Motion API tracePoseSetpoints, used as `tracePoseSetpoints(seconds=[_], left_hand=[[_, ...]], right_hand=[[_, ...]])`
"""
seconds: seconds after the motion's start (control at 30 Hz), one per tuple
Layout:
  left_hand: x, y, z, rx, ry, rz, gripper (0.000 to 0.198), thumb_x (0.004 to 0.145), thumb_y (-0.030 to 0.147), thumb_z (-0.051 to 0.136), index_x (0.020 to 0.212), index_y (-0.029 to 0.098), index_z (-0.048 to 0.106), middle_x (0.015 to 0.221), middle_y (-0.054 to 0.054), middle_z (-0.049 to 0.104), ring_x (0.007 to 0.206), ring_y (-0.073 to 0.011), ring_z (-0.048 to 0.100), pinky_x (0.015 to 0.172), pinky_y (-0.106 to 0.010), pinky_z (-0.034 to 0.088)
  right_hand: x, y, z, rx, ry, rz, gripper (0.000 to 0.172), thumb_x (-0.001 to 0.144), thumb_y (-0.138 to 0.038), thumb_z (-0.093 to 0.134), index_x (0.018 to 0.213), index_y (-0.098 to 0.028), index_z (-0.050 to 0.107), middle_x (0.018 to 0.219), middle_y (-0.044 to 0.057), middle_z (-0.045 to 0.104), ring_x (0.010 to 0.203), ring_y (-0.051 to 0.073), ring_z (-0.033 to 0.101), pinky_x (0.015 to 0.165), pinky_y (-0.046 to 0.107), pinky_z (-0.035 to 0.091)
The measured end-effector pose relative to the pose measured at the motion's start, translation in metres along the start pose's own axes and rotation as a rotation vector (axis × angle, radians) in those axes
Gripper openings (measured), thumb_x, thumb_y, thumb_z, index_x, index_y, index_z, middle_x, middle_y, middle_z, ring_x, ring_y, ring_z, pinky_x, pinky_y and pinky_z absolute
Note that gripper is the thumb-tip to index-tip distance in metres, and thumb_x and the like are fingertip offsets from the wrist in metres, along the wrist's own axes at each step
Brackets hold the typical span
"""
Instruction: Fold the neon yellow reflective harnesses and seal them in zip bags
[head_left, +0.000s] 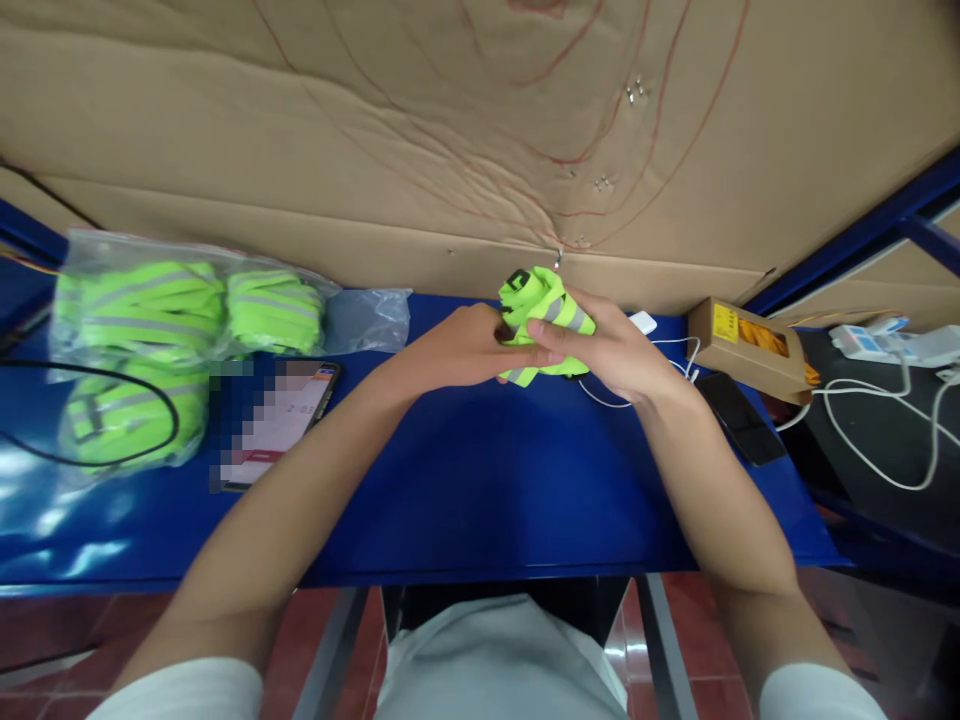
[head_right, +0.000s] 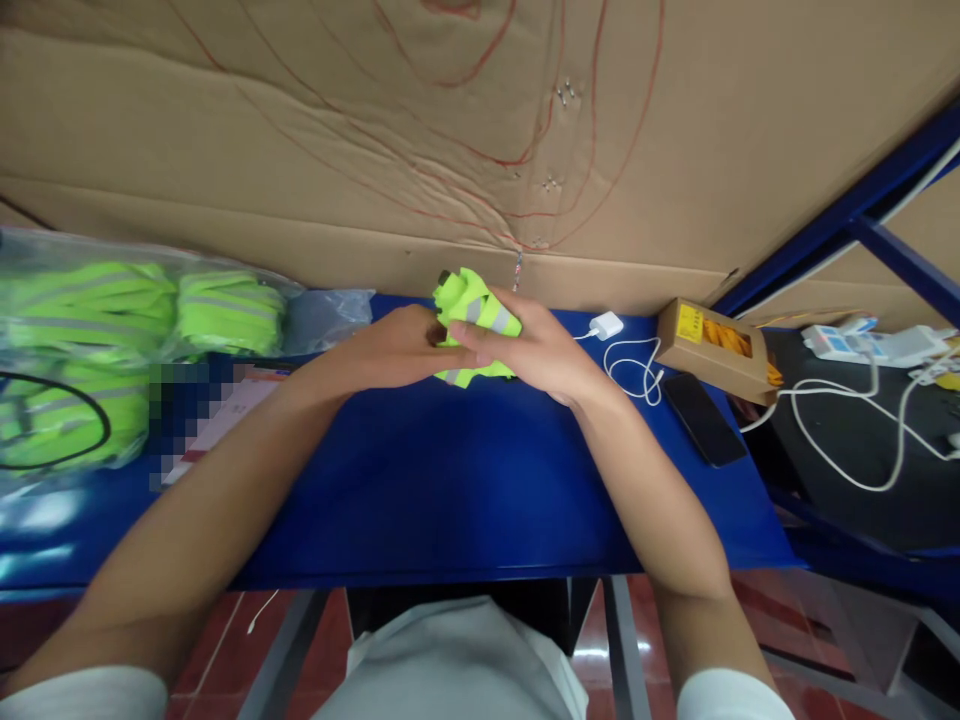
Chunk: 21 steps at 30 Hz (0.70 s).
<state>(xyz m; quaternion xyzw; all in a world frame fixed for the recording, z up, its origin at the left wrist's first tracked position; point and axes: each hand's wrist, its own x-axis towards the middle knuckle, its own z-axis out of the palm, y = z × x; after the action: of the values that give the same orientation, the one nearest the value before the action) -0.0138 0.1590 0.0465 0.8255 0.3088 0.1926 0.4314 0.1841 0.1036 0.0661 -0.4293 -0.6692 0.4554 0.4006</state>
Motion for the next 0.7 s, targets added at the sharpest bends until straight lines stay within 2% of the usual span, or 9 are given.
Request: tracePoseSetpoints(seconds=[0.13,0.2,0.27,0.37,0.4,0.47,0.57,0.63,0.7], left_hand=[[0.004,0.004,0.012,-0.083,0.277,0.053,0.052,0.086,0.062,0.073,0.117,0.021,0.069,0.105,-0.004,0.076,0.092,-0.0212,0.07,0.075,-0.026,0.05],[0.005,0.005,0.023,-0.078,0.458,0.029,0.053,0.089,0.065,0.068,0.115,0.02,0.065,0.107,-0.006,0.075,0.092,-0.0214,0.068,0.076,-0.027,0.05],[0.006,0.002,0.031,-0.027,0.619,0.023,0.047,0.092,0.066,0.064,0.104,0.02,0.062,0.097,-0.005,0.072,0.086,-0.0199,0.066,0.076,-0.029,0.049],[0.003,-0.007,0.039,0.027,0.78,0.117,0.044,0.091,0.064,0.067,0.097,0.021,0.058,0.089,-0.003,0.068,0.083,-0.0192,0.065,0.078,-0.033,0.051],[0.001,-0.01,0.041,0.002,0.799,0.157,0.045,0.09,0.063,0.069,0.101,0.021,0.057,0.093,-0.004,0.069,0.084,-0.0195,0.065,0.079,-0.034,0.053],[-0.005,-0.015,0.046,-0.085,0.772,0.232,0.048,0.092,0.06,0.069,0.118,0.022,0.055,0.112,-0.008,0.07,0.095,-0.0218,0.069,0.083,-0.038,0.057],[-0.017,-0.019,0.061,-0.131,0.653,0.305,0.057,0.096,0.054,0.065,0.14,0.023,0.047,0.141,-0.013,0.06,0.123,-0.0267,0.064,0.104,-0.043,0.054],[-0.025,-0.021,0.074,-0.118,0.563,0.284,0.056,0.097,0.051,0.063,0.143,0.022,0.048,0.146,-0.014,0.058,0.132,-0.0283,0.059,0.113,-0.045,0.048],[-0.03,-0.022,0.087,-0.144,0.482,0.214,0.055,0.097,0.049,0.063,0.143,0.022,0.05,0.143,-0.013,0.061,0.13,-0.0281,0.061,0.111,-0.044,0.049]], right_hand=[[0.008,0.013,0.005,0.32,0.108,0.111,0.055,0.08,-0.063,0.078,0.118,-0.025,0.068,0.118,0.007,0.075,0.11,0.028,0.072,0.094,0.043,0.061],[0.013,0.018,0.009,0.425,0.173,0.106,0.055,0.081,-0.063,0.078,0.118,-0.023,0.067,0.12,0.009,0.075,0.111,0.028,0.072,0.095,0.044,0.061],[0.016,0.021,0.015,0.514,0.201,0.107,0.054,0.082,-0.061,0.077,0.118,-0.022,0.066,0.121,0.009,0.075,0.112,0.028,0.072,0.095,0.044,0.062],[0.013,0.02,0.028,0.624,0.181,0.181,0.051,0.083,-0.059,0.078,0.116,-0.021,0.067,0.118,0.009,0.076,0.112,0.028,0.072,0.096,0.043,0.061],[0.009,0.02,0.032,0.658,0.174,0.211,0.05,0.083,-0.058,0.078,0.114,-0.021,0.067,0.116,0.008,0.077,0.112,0.027,0.073,0.096,0.042,0.061],[-0.002,0.024,0.039,0.716,0.187,0.247,0.047,0.082,-0.056,0.081,0.113,-0.023,0.067,0.113,0.006,0.077,0.11,0.026,0.073,0.096,0.041,0.061],[-0.025,0.041,0.044,0.755,0.176,0.316,0.054,0.079,-0.055,0.085,0.118,-0.025,0.066,0.113,0.005,0.078,0.107,0.025,0.074,0.094,0.04,0.062],[-0.041,0.058,0.042,0.767,0.148,0.411,0.062,0.076,-0.059,0.086,0.123,-0.025,0.065,0.113,0.006,0.078,0.104,0.026,0.075,0.089,0.04,0.063],[-0.054,0.072,0.039,0.776,0.122,0.48,0.066,0.075,-0.062,0.086,0.126,-0.025,0.064,0.114,0.007,0.077,0.102,0.027,0.076,0.085,0.04,0.065]])
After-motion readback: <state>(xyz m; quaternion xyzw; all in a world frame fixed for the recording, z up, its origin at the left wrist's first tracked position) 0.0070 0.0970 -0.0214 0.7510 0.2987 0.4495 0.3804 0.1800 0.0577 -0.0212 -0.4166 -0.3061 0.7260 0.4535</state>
